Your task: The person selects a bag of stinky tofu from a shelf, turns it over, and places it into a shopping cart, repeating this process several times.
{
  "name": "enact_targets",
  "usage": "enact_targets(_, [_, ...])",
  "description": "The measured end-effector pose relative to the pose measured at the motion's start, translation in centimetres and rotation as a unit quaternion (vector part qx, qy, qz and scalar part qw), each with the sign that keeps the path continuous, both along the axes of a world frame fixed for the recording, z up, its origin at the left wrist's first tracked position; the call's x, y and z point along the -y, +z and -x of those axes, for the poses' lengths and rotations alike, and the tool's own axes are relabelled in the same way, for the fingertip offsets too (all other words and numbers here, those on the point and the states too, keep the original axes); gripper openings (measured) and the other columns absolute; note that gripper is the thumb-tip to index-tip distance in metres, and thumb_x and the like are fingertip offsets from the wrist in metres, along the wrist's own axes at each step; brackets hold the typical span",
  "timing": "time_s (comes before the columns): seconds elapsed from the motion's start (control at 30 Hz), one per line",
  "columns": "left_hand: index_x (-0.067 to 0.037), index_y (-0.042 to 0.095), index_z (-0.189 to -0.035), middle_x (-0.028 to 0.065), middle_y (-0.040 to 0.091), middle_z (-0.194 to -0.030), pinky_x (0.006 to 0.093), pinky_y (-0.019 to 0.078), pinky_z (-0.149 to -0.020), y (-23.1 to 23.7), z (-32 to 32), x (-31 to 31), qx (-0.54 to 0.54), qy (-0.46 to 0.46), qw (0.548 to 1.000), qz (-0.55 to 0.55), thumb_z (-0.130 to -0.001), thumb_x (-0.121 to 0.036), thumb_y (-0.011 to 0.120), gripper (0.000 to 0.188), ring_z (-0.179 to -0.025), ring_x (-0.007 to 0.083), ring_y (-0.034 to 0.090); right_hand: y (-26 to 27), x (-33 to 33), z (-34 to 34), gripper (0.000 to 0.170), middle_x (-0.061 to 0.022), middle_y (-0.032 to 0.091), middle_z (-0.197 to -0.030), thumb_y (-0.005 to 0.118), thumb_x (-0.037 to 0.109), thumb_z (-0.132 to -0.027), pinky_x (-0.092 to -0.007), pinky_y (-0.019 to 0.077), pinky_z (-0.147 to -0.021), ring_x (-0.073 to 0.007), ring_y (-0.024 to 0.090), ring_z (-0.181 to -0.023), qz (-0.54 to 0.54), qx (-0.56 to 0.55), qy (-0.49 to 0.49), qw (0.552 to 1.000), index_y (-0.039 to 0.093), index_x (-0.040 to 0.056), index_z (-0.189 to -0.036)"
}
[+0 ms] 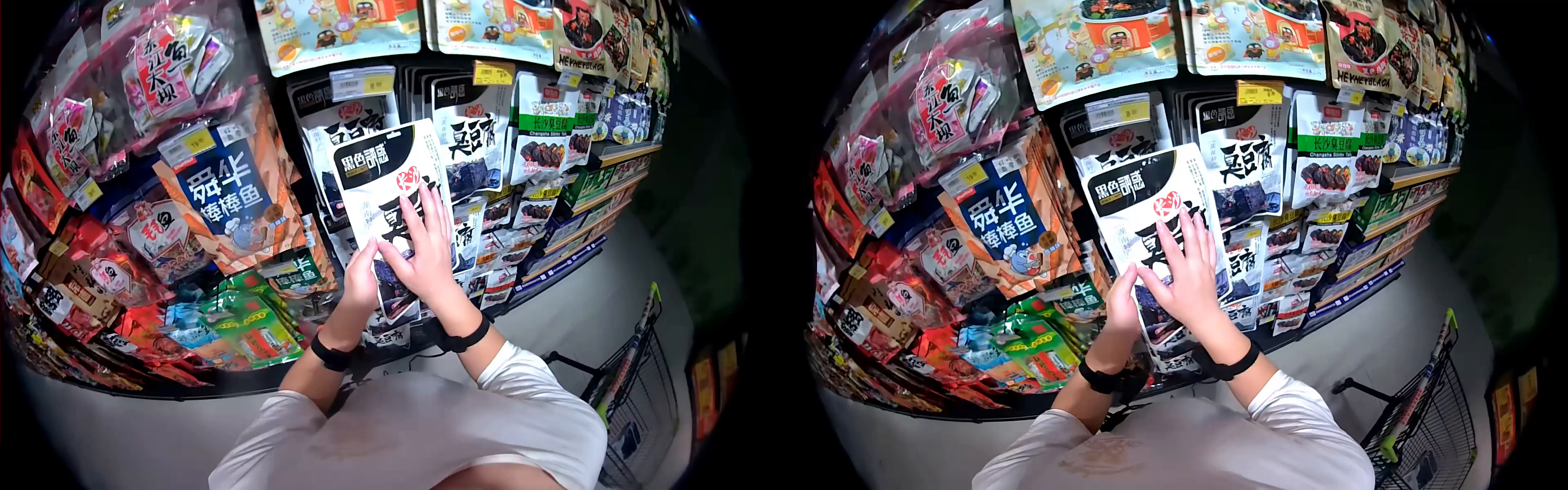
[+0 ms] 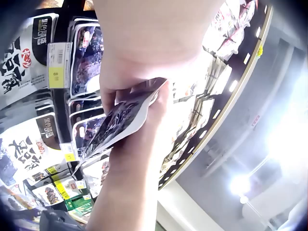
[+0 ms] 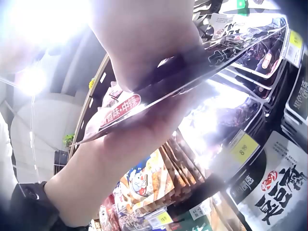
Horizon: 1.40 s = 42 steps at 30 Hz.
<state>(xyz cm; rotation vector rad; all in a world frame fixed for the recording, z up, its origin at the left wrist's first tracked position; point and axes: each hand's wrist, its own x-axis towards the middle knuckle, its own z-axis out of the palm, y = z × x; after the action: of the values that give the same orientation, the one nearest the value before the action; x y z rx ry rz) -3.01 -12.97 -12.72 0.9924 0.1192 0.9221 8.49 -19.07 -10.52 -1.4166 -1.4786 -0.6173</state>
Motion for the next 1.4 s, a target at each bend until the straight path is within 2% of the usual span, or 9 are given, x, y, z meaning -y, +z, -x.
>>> enact_targets(0.1, [0.005, 0.047, -0.132, 0.0126, 0.058, -0.126, 0.0319, 0.0405, -0.1, 0.5, 0.4, -2.8, 0.031, -0.026, 0.998, 0.057, -0.103, -0.022, 0.038, 0.041, -0.113, 0.0184, 0.056, 1.1, -2.9, 1.0, 0.071, -0.0253, 0.033, -0.149, 0.072, 0.028, -0.079, -0.0521, 0.0252, -0.111, -0.0471, 0.032, -0.135, -0.012, 0.002, 0.006, 1.0, 0.044, 0.0059, -0.141])
enact_targets(0.2, [0.004, 0.052, -0.128, 0.0105, 0.059, -0.122, 0.0304, 0.0374, -0.101, 0.6, 0.8, -5.2, 0.038, -0.03, 0.999, 0.012, -0.103, -0.023, 0.039, 0.04, -0.112, 0.0161, 0.055, 2.0, -4.6, 2.1, 0.071, -0.0247, 0.034, -0.148, 0.072, 0.034, -0.079, -0.053, 0.0235, -0.11, -0.0472, 0.033, -0.134, -0.036, 0.002, -0.011, 0.999, 0.046, 0.0066, -0.14])
enact_targets(0.5, [0.004, 0.057, -0.122, 0.0063, 0.062, -0.116, 0.0276, 0.0399, -0.096, 3.5, 2.0, -9.2, 0.071, -0.103, 0.988, -0.096, -0.103, -0.024, 0.041, 0.037, -0.107, 0.0113, 0.055, 3.2, -7.7, 3.9, 0.073, -0.0278, 0.031, -0.149, 0.071, 0.016, -0.079, -0.0482, 0.0274, -0.111, -0.0438, 0.031, -0.137, -0.069, 0.029, -0.059, 0.995, 0.038, -0.0002, -0.142])
enact_targets(0.67, [0.003, 0.058, -0.122, 0.0059, 0.062, -0.117, 0.0267, 0.0392, -0.096, 3.6, 1.9, -11.0, 0.088, -0.14, 0.985, -0.053, -0.102, -0.024, 0.044, 0.036, -0.107, 0.0108, 0.055, 3.7, -9.1, 4.4, 0.072, -0.0273, 0.03, -0.149, 0.071, 0.017, -0.08, -0.0463, 0.0273, -0.112, -0.0418, 0.032, -0.137, -0.054, 0.045, -0.095, 0.993, 0.039, -0.0003, -0.142])
enact_targets(0.97, [0.002, 0.064, -0.106, 0.0049, 0.066, -0.098, 0.0271, 0.0442, -0.085, 3.0, 0.6, -11.9, 0.108, -0.121, 0.987, -0.016, -0.101, -0.028, 0.043, 0.037, -0.091, 0.0111, 0.059, 3.6, -10.4, 4.0, 0.07, -0.0263, 0.032, -0.149, 0.071, 0.018, -0.081, -0.046, 0.0269, -0.112, -0.0416, 0.032, -0.138, -0.024, 0.041, -0.115, 0.992, 0.04, 0.0004, -0.141])
enact_targets(1.1, [0.001, 0.063, -0.111, 0.0054, 0.064, -0.107, 0.0266, 0.0402, -0.092, 3.4, 0.8, -12.2, 0.091, -0.105, 0.989, 0.04, -0.099, -0.028, 0.049, 0.034, -0.102, 0.0119, 0.056, 3.7, -11.6, 3.9, 0.069, -0.0247, 0.033, -0.148, 0.07, 0.017, -0.081, -0.0451, 0.0283, -0.112, -0.0413, 0.034, -0.136, -0.018, 0.033, -0.104, 0.994, 0.04, 0.0019, -0.141])
enact_targets(1.23, [0.002, 0.062, -0.116, 0.0066, 0.063, -0.114, 0.027, 0.0393, -0.095, 2.3, 0.1, -13.2, 0.062, -0.065, 0.996, -0.012, -0.1, -0.03, 0.048, 0.038, -0.106, 0.0133, 0.055, 3.2, -13.4, 3.1, 0.071, -0.0249, 0.031, -0.15, 0.068, 0.017, -0.082, -0.0432, 0.0304, -0.11, -0.0395, 0.036, -0.136, -0.019, 0.01, -0.059, 0.998, 0.037, 0.0046, -0.144])
enact_targets(1.3, [0.004, 0.061, -0.115, 0.0085, 0.065, -0.109, 0.0275, 0.0425, -0.091, 2.3, 0.6, -12.6, 0.056, 0.019, 0.998, -0.004, -0.1, -0.028, 0.047, 0.037, -0.102, 0.0136, 0.058, 2.7, -14.2, 2.8, 0.071, -0.0254, 0.03, -0.15, 0.069, 0.018, -0.083, -0.0436, 0.0298, -0.111, -0.0405, 0.034, -0.136, -0.028, -0.005, -0.043, 0.999, 0.036, 0.0045, -0.145])
enact_targets(1.4, [0.003, 0.049, -0.134, 0.0115, 0.054, -0.131, 0.0302, 0.0362, -0.102, 0.9, 0.9, -12.1, -0.001, -0.021, 0.999, 0.03, -0.1, -0.03, 0.047, 0.047, -0.121, 0.0161, 0.048, 2.2, -15.4, 1.9, 0.071, -0.026, 0.03, -0.15, 0.068, 0.021, -0.083, -0.0453, 0.0273, -0.112, -0.0419, 0.031, -0.137, -0.033, -0.006, -0.044, 0.998, 0.036, 0.0022, -0.144])
